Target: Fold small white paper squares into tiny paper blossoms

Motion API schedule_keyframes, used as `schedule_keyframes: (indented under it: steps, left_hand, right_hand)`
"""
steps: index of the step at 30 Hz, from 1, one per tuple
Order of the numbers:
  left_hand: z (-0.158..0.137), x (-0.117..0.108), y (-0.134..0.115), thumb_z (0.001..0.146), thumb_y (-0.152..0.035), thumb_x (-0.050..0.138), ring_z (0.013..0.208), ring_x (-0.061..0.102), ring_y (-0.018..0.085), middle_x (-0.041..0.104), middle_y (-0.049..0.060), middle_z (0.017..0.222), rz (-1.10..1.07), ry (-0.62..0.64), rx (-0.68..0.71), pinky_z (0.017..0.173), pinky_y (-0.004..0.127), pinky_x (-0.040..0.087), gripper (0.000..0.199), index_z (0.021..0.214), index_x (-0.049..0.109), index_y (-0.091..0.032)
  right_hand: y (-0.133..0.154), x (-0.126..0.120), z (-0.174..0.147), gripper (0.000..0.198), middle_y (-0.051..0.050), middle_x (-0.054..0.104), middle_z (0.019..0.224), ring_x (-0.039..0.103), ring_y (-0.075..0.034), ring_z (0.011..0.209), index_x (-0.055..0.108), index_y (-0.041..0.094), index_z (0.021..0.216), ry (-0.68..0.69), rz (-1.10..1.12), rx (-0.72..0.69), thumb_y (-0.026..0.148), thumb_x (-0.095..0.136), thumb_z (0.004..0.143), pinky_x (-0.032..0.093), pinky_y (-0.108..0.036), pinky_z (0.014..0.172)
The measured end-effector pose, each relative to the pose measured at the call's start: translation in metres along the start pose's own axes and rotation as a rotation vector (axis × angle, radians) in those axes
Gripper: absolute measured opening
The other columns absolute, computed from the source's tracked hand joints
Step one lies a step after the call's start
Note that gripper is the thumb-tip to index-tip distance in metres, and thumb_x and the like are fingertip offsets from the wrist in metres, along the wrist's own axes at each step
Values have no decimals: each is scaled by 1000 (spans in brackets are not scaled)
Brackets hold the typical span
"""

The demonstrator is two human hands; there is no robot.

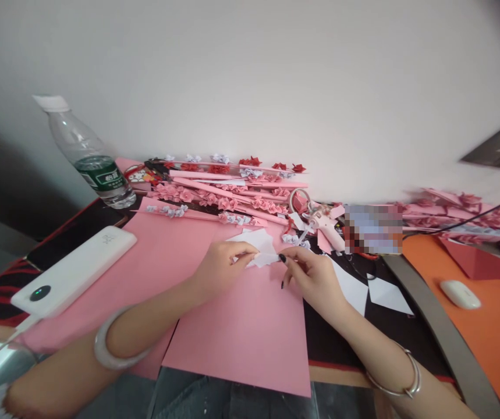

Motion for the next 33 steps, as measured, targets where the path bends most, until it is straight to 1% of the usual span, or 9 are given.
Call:
schedule_keyframes:
  steps: [5,7,9,13,18,25,28,30,33]
  left_hand:
    - [-1,-4,0,82,-21,50,77,62,17,69,4,84,-46,-64,-13,67,24,45,17,82,67,-16]
    - [-1,-5,0,82,-21,50,77,62,17,69,3,84,-35,-75,-10,67,24,45,17,82,67,-16]
    - [-1,-4,-2,81,-20,50,75,62,16,69,2,82,-18,-48,12,65,23,45,17,81,67,-17]
    - [-3,4,-6,82,-19,49,76,62,14,69,1,84,12,89,93,68,22,45,18,87,66,-20]
    - [-2,6,-4,84,-17,46,76,61,15,69,1,85,55,134,107,69,23,43,21,90,66,-20]
    - [6,-8,6,85,-25,47,76,61,15,69,2,84,23,-33,15,67,23,44,20,87,66,-18]
    - [6,-14,8,85,-28,47,84,62,17,68,4,93,-20,-93,-27,71,25,47,22,95,63,-18]
    - [6,-14,6,83,-31,51,91,62,19,65,6,106,-66,-75,-22,74,26,49,26,105,59,-19]
    - [4,-9,-2,75,-34,62,99,59,20,61,7,116,-60,33,109,81,28,49,41,113,56,-20]
  right_hand:
    - [-2,-7,0,17,0,62,60,61,-13,50,56,17,94,-96,33,15,18,41,86,44,-23,51]
    - [-1,-9,0,18,-4,66,77,62,-12,56,55,17,98,-121,58,-17,19,42,86,45,-23,52]
    - [2,-8,0,18,-6,66,92,61,-12,62,57,18,98,-77,43,-75,20,46,84,45,-23,53]
    - [5,1,-2,16,-4,68,77,58,-13,58,65,20,87,40,-110,-189,21,50,82,44,-24,54]
    - [7,1,-4,17,-3,68,75,58,-14,61,65,19,84,0,-187,-250,18,48,84,43,-23,58]
    - [9,-9,-1,17,-2,62,60,54,-12,53,62,17,71,-104,-154,-166,17,49,82,40,-23,53]
    - [5,-12,0,15,-1,59,58,50,-10,47,65,17,81,-154,-9,-81,18,50,81,39,-22,46]
    - [1,-13,1,17,0,56,57,46,-9,43,64,16,90,-161,116,-7,20,51,81,36,-21,41]
    - [-3,-9,2,18,3,50,52,40,-6,39,63,14,93,-101,267,70,22,53,79,31,-18,36]
Point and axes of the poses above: each hand's wrist, its own z-axis towards the middle knuckle, its own x-axis out of the palm, y = z × x, the point moved 4 cm from there along z, towards the middle knuckle
